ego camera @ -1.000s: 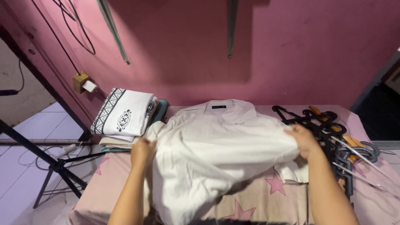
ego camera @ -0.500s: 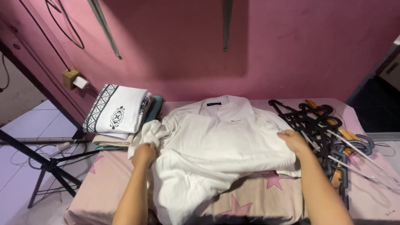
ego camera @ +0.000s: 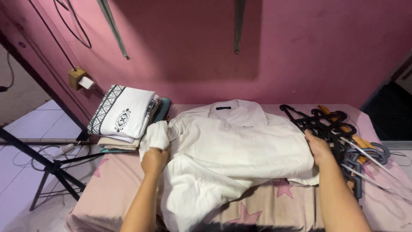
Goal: Folding a white shirt on a bed surface
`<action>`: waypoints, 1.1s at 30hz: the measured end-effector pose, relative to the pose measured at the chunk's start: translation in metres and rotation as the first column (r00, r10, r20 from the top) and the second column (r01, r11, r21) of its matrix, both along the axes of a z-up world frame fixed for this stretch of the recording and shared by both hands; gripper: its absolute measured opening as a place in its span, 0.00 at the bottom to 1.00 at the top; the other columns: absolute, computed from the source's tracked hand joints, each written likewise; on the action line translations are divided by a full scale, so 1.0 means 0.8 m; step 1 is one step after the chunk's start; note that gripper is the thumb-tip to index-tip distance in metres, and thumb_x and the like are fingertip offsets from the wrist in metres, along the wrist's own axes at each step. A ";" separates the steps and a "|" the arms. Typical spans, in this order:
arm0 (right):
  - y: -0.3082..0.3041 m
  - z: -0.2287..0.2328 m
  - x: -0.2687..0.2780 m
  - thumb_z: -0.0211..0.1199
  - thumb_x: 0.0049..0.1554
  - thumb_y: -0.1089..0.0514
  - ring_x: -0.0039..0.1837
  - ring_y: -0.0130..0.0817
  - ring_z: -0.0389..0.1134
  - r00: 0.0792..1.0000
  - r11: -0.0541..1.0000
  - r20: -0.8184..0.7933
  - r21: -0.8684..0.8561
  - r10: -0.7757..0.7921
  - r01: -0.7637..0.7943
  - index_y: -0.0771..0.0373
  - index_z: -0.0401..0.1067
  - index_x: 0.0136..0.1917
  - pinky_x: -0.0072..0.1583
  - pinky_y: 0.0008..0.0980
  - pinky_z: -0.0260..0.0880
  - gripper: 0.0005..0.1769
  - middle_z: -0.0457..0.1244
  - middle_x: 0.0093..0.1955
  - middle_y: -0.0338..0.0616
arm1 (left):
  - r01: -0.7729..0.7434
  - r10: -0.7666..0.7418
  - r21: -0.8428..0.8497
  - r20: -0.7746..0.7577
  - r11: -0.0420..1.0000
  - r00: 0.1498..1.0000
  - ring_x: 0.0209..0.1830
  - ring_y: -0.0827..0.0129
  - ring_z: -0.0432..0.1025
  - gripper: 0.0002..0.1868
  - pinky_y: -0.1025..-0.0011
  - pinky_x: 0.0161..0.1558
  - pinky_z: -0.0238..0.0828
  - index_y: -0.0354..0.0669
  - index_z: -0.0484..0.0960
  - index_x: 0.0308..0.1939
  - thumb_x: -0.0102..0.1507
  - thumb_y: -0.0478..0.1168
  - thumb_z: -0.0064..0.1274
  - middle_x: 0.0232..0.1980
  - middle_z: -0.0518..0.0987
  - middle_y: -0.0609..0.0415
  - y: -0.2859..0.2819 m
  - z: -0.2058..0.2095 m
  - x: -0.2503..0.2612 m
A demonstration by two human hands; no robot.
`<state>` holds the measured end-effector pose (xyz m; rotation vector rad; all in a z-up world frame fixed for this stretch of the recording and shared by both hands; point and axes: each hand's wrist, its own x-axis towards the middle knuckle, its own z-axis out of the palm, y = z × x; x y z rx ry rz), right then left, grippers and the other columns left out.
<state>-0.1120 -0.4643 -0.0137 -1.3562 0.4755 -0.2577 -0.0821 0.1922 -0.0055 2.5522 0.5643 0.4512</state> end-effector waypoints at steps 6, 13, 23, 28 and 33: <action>-0.008 -0.032 0.030 0.78 0.49 0.61 0.38 0.46 0.72 0.997 0.997 0.034 -0.017 0.070 -0.070 0.67 0.71 0.49 0.40 0.44 0.75 0.19 0.68 0.39 0.54 | 0.085 -0.072 0.239 -0.060 0.967 0.996 0.39 0.41 0.82 0.17 0.41 0.41 0.78 0.27 0.85 0.43 0.63 0.38 0.45 0.33 0.83 0.34 -0.030 -0.011 0.001; -0.007 0.006 0.031 0.76 0.44 0.67 0.35 0.50 0.72 0.992 0.988 0.006 -0.088 0.127 -0.126 0.66 0.69 0.46 0.35 0.45 0.74 0.19 0.67 0.35 0.56 | 0.017 -0.004 0.090 -0.146 0.996 0.989 0.47 0.41 0.81 0.18 0.42 0.46 0.77 0.32 0.85 0.43 0.64 0.39 0.40 0.39 0.84 0.36 -0.021 0.005 -0.005; -0.024 -0.004 0.044 0.76 0.48 0.60 0.36 0.45 0.73 0.991 0.986 -0.046 -0.106 0.123 -0.127 0.61 0.73 0.43 0.36 0.40 0.75 0.13 0.69 0.36 0.49 | -0.051 0.055 0.088 -0.035 0.995 0.998 0.47 0.38 0.81 0.18 0.44 0.49 0.77 0.23 0.83 0.47 0.67 0.33 0.39 0.39 0.83 0.31 -0.029 0.008 -0.017; -0.036 -0.034 0.058 0.76 0.42 0.68 0.36 0.49 0.73 0.988 0.982 -0.039 -0.114 0.147 -0.151 0.65 0.72 0.46 0.36 0.45 0.75 0.19 0.68 0.36 0.53 | -0.051 0.058 0.052 -0.145 0.997 0.988 0.50 0.40 0.80 0.22 0.40 0.53 0.73 0.24 0.83 0.49 0.71 0.38 0.34 0.42 0.84 0.32 -0.039 0.023 -0.012; -0.016 -0.008 0.044 0.77 0.43 0.69 0.36 0.52 0.72 0.987 0.985 -0.033 -0.075 0.155 -0.157 0.68 0.71 0.46 0.37 0.48 0.75 0.19 0.67 0.36 0.56 | -0.053 0.046 -0.021 -0.243 0.998 0.969 0.56 0.41 0.78 0.25 0.41 0.58 0.71 0.26 0.81 0.56 0.72 0.40 0.30 0.50 0.84 0.33 -0.041 0.061 -0.029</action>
